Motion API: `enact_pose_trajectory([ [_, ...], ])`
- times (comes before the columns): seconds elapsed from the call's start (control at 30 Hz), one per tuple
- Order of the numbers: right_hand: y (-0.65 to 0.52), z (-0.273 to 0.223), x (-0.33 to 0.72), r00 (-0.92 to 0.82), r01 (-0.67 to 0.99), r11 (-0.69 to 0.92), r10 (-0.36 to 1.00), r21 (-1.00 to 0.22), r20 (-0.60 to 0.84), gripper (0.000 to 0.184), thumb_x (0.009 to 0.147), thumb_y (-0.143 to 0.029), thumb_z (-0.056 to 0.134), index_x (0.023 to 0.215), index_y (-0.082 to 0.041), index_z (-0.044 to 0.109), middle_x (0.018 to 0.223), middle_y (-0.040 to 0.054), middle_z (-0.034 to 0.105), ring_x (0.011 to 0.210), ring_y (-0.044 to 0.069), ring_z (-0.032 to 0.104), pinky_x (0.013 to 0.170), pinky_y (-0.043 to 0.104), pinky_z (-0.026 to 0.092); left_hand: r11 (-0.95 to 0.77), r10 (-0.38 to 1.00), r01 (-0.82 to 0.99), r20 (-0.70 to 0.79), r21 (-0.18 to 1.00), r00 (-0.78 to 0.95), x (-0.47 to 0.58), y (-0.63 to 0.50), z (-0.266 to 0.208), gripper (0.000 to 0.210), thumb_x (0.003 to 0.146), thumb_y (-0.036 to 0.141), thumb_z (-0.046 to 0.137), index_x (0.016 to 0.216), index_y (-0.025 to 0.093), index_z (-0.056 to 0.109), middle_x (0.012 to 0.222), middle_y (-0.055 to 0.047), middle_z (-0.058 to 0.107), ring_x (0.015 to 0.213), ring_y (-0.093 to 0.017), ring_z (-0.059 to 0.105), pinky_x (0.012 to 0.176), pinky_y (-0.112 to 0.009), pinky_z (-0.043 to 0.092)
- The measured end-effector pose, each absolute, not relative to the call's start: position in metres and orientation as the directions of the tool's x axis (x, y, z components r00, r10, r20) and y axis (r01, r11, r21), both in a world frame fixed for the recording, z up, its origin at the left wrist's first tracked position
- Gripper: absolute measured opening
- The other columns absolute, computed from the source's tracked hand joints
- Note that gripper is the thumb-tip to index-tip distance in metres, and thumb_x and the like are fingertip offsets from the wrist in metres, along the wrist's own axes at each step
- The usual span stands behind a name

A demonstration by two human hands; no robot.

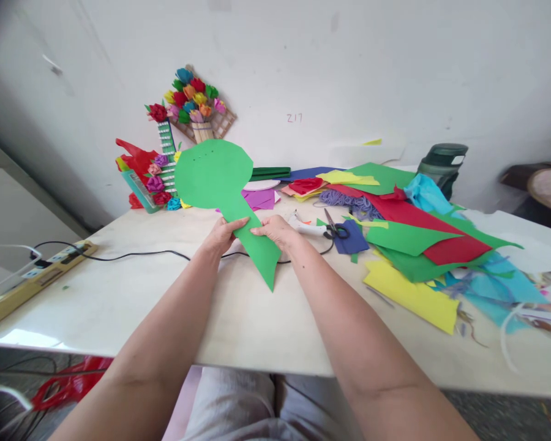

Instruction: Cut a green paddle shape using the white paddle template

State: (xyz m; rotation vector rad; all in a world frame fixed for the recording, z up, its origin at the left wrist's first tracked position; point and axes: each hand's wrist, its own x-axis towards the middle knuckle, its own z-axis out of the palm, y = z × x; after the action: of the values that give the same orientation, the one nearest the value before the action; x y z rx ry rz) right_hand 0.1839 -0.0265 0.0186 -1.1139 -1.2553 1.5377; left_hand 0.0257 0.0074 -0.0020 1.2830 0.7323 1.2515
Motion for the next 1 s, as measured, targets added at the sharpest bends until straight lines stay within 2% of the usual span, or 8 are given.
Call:
enact_pose_trajectory([
  [0.17, -0.026, 0.019, 0.186, -0.35, -0.092, -0.194, 0.924, -0.977, -0.151, 0.004, 0.066, -0.011, 0.065, 0.069, -0.012, 0.063, 0.06, 0.0018, 0.066, 0.05, 0.012, 0.058, 0.051, 0.023, 0.047, -0.159, 0.943, -0.256, 0.223, 0.954, 0.246, 0.026, 0.006, -0.001, 0.03, 0.057, 0.028, 0.074, 0.081, 0.014, 0.065, 0.083, -0.007, 0.069, 0.073, -0.021, 0.063, 0.065, -0.031, 0.05],
  [0.37, -0.032, 0.024, 0.182, -0.271, 0.01, -0.178, 0.947, -0.984, -0.174, 0.008, 0.061, -0.008, 0.068, 0.063, -0.012, 0.061, 0.053, 0.0012, 0.063, 0.044, 0.012, 0.055, 0.047, 0.025, 0.046, -0.16, 0.943, -0.261, 0.225, 0.952, 0.243, 0.028, 0.004, 0.002, 0.031, 0.055, 0.028, 0.075, 0.08, 0.014, 0.064, 0.083, -0.007, 0.068, 0.072, -0.021, 0.062, 0.066, -0.032, 0.049],
  [0.57, -0.037, 0.029, 0.179, -0.257, 0.021, -0.182, 0.949, -0.983, -0.181, 0.009, 0.062, -0.005, 0.064, 0.061, -0.012, 0.059, 0.05, 0.0004, 0.062, 0.04, 0.012, 0.053, 0.042, 0.023, 0.044, -0.171, 0.942, -0.266, 0.236, 0.949, 0.238, 0.029, 0.005, 0.001, 0.033, 0.053, 0.027, 0.076, 0.08, 0.014, 0.064, 0.084, -0.006, 0.068, 0.074, -0.02, 0.062, 0.068, -0.032, 0.049],
  [0.8, -0.034, 0.027, 0.18, -0.242, 0.003, -0.173, 0.955, -0.985, -0.169, 0.01, 0.06, -0.004, 0.065, 0.062, -0.012, 0.06, 0.051, 0.0004, 0.063, 0.043, 0.013, 0.055, 0.045, 0.025, 0.047, -0.131, 0.946, -0.274, 0.203, 0.953, 0.251, 0.029, 0.004, 0.0, 0.034, 0.054, 0.031, 0.076, 0.081, 0.014, 0.065, 0.084, -0.007, 0.069, 0.073, -0.021, 0.063, 0.068, -0.031, 0.05],
  [1.0, -0.032, 0.024, 0.182, -0.326, 0.019, -0.212, 0.922, -0.977, -0.207, 0.009, 0.06, -0.006, 0.066, 0.065, -0.011, 0.062, 0.053, 0.0016, 0.064, 0.045, 0.015, 0.057, 0.046, 0.026, 0.048, -0.125, 0.978, -0.362, 0.176, 0.924, 0.113, 0.028, 0.007, 0.001, 0.039, 0.06, 0.041, 0.072, 0.089, 0.016, 0.064, 0.092, -0.006, 0.068, 0.078, -0.019, 0.063, 0.07, -0.03, 0.051],
])
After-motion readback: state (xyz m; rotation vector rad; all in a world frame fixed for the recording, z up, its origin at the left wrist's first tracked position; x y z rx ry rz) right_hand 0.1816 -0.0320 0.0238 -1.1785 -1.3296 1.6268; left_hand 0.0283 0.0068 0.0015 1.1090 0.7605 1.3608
